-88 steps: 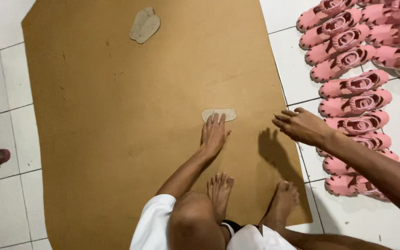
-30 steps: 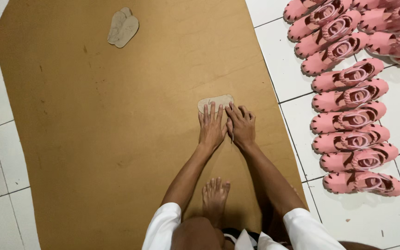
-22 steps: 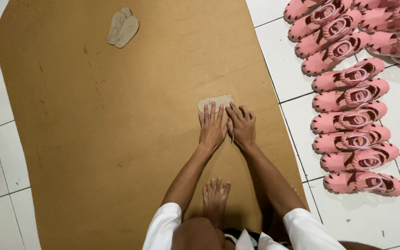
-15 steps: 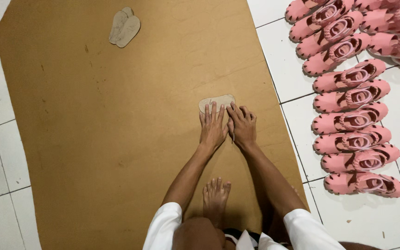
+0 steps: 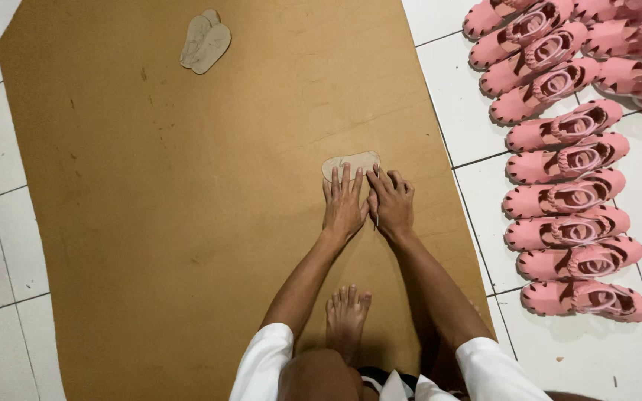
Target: The person sits on the floor and traces the outline of a sandal insole template onto a large cardboard sheet using a pen, then cuts and trims the traced insole shapes out of the cardboard by hand, working on one piece at a time.
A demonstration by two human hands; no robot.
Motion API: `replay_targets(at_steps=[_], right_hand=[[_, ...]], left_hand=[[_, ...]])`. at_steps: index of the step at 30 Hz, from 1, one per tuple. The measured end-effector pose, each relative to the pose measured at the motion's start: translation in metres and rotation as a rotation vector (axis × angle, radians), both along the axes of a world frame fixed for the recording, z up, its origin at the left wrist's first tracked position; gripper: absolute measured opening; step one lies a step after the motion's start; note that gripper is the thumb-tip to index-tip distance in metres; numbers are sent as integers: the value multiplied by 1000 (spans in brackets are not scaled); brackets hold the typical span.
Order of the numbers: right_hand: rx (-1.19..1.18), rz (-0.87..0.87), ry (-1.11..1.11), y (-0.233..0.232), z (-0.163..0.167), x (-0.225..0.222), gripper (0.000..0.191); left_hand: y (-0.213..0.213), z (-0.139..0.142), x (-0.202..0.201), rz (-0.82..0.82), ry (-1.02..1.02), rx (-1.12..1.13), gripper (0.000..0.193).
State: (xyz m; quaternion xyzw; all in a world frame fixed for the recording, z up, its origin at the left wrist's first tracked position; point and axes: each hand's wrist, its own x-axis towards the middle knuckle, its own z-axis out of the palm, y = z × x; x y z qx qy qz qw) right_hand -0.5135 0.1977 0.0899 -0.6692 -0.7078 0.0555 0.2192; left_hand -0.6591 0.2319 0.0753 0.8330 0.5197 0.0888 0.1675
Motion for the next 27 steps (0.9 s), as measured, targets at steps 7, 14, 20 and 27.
replay_targets(at_steps=[7,14,20,27], right_hand=[[10,14,16,-1,0,1,57],[7,2,19,1,1,1,54],[3,-7,134,0,12,0,50],[-21,-254,1046,9,22,11,33]], left_hand=[[1,-1,1,0,29,-6,78],[0,5,2,4,5,-7,78],[7,9,7,-35,208,-10,81],[20,23,20,-90,202,-21,89]])
